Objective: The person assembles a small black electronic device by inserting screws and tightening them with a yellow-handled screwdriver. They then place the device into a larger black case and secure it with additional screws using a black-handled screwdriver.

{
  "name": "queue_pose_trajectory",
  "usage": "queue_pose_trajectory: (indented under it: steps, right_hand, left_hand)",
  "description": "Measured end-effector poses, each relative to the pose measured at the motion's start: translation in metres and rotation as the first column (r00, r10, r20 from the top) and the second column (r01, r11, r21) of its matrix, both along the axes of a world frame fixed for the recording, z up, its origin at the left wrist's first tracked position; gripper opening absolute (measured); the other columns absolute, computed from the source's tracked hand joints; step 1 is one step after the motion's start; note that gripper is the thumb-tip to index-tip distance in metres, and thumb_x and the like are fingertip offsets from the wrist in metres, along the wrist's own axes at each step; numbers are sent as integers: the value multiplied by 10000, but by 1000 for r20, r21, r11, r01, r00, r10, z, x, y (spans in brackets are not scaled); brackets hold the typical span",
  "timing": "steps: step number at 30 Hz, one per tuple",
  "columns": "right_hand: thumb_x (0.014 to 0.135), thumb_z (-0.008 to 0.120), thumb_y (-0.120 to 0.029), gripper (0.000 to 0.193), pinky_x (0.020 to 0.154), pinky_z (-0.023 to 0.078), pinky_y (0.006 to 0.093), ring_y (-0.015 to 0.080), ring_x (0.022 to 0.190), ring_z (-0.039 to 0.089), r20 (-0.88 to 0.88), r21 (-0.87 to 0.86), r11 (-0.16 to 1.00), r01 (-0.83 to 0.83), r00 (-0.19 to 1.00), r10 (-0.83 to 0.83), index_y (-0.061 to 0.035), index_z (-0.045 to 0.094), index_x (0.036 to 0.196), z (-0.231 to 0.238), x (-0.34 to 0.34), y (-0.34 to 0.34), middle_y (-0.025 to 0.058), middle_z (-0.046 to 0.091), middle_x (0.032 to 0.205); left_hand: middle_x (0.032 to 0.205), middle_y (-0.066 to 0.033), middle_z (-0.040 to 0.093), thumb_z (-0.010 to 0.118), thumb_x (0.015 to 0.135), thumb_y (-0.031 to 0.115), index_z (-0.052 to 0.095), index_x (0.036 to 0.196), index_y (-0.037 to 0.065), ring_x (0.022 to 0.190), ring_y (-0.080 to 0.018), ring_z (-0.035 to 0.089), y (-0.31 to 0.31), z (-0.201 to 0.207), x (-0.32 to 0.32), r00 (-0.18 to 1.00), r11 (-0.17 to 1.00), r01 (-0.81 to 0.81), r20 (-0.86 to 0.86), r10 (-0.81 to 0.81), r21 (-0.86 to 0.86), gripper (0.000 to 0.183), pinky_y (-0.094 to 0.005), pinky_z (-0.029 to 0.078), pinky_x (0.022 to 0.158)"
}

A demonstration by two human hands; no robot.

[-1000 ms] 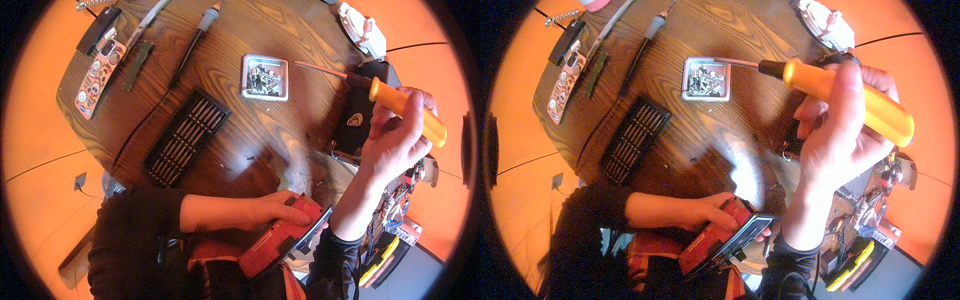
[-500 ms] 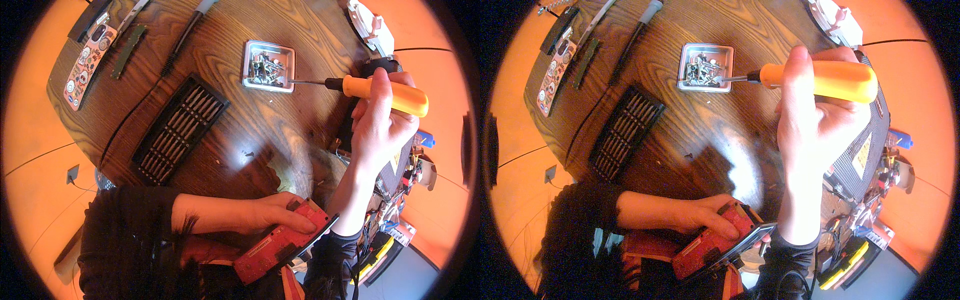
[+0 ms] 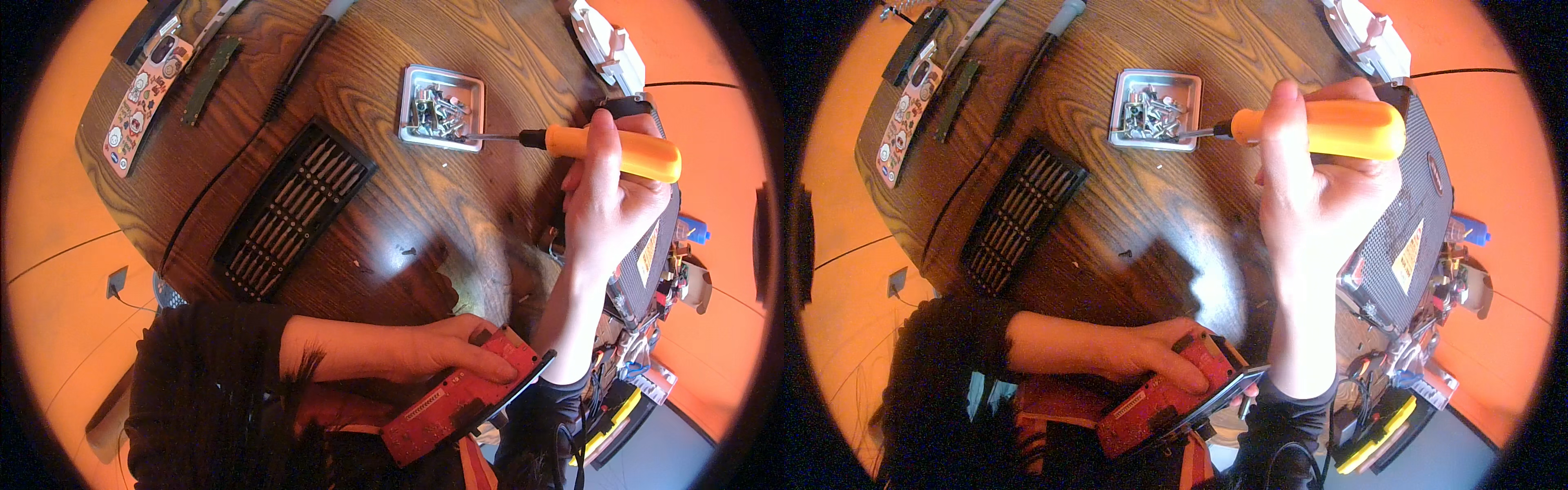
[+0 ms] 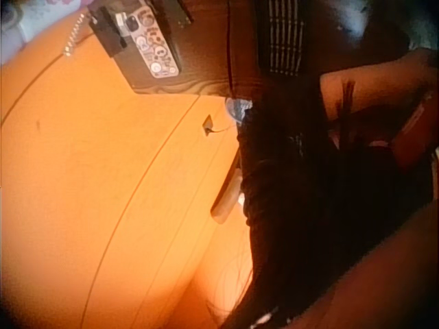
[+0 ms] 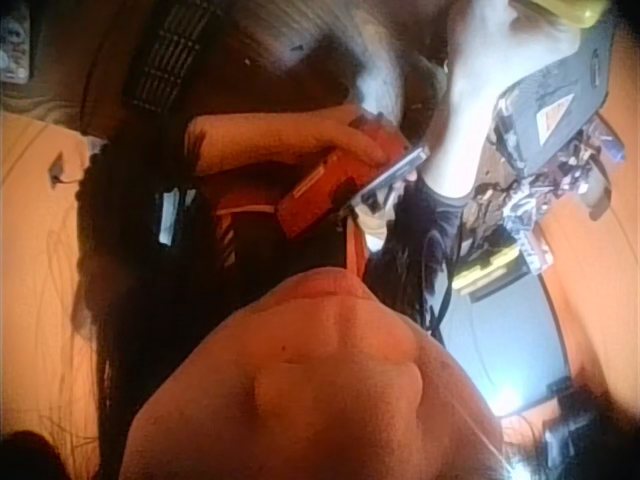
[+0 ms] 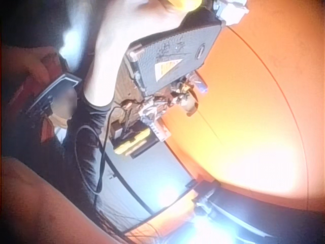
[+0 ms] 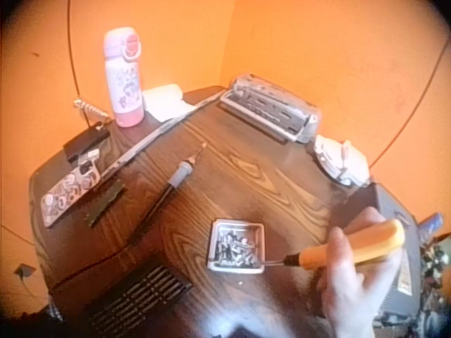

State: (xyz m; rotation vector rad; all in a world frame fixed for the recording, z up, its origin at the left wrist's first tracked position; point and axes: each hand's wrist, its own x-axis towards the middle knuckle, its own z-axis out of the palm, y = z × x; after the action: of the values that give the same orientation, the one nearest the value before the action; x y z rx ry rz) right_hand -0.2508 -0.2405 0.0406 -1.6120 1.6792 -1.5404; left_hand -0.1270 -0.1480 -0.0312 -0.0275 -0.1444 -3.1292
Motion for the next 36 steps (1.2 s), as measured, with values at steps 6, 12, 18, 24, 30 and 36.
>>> queue_pose_trajectory:
  steps: [6, 12, 18, 24, 30, 36]
  right_hand:
    - [809, 619, -106, 163, 366, 312, 175, 39, 385, 424, -41, -44, 998, 41, 998, -43, -23, 524, 705, 0, -3, 2, 7, 526, 563]
    - [857, 536, -131, 171, 303, 259, 153, 29, 340, 383, -60, -106, 992, 75, 995, -81, -45, 510, 712, 7, -2, 5, 8, 483, 515]
    - [860, 498, -156, 196, 292, 245, 160, 48, 343, 356, -25, -243, 941, 237, 968, -251, -19, 505, 720, 37, -11, 32, 46, 492, 582]
    - [790, 499, -188, 171, 395, 375, 194, 60, 391, 364, -30, -311, 800, 513, 836, -548, -24, 529, 753, 80, -43, 103, 23, 421, 504]
    - [724, 565, -81, 247, 414, 401, 235, 141, 538, 463, -198, -475, 779, 409, 813, -547, 21, 431, 904, 70, -48, 161, 76, 408, 723]
    - [809, 515, -139, 266, 428, 374, 237, 142, 554, 424, -19, -468, 797, 382, 897, -441, -52, 384, 1023, 37, -38, 171, 73, 369, 778]
  left_hand:
    - [900, -48, 618, 651, 747, 228, 544, 1072, -1, 774, -103, 581, 2, 0, 0, 1000, 1000, -18, 10, 18, 20, 411, -233, 466, 695]
    - [855, -23, 620, 646, 759, 233, 564, 1030, 7, 734, -88, 574, 3, 0, 1, 998, 999, -45, 33, 46, -16, 362, -222, 458, 674]
    - [989, -91, 614, 684, 709, 264, 531, 1060, -31, 906, -140, 575, -8, -5, -3, 977, 959, -199, 38, 211, -203, 483, -265, 444, 810]
    - [911, -68, 628, 633, 753, 234, 577, 998, 27, 833, -149, 590, -25, 4, -2, 972, 946, -145, 135, 190, -289, 326, -281, 443, 785]
    - [822, -63, 631, 665, 750, 169, 597, 924, 43, 727, -125, 599, -30, 23, 3, 913, 919, -13, 371, 172, -395, 226, -255, 468, 683]
    - [784, -81, 628, 711, 689, 65, 581, 908, -23, 677, -134, 611, -28, 26, 3, 896, 896, 11, 403, 189, -444, 269, -260, 494, 619]
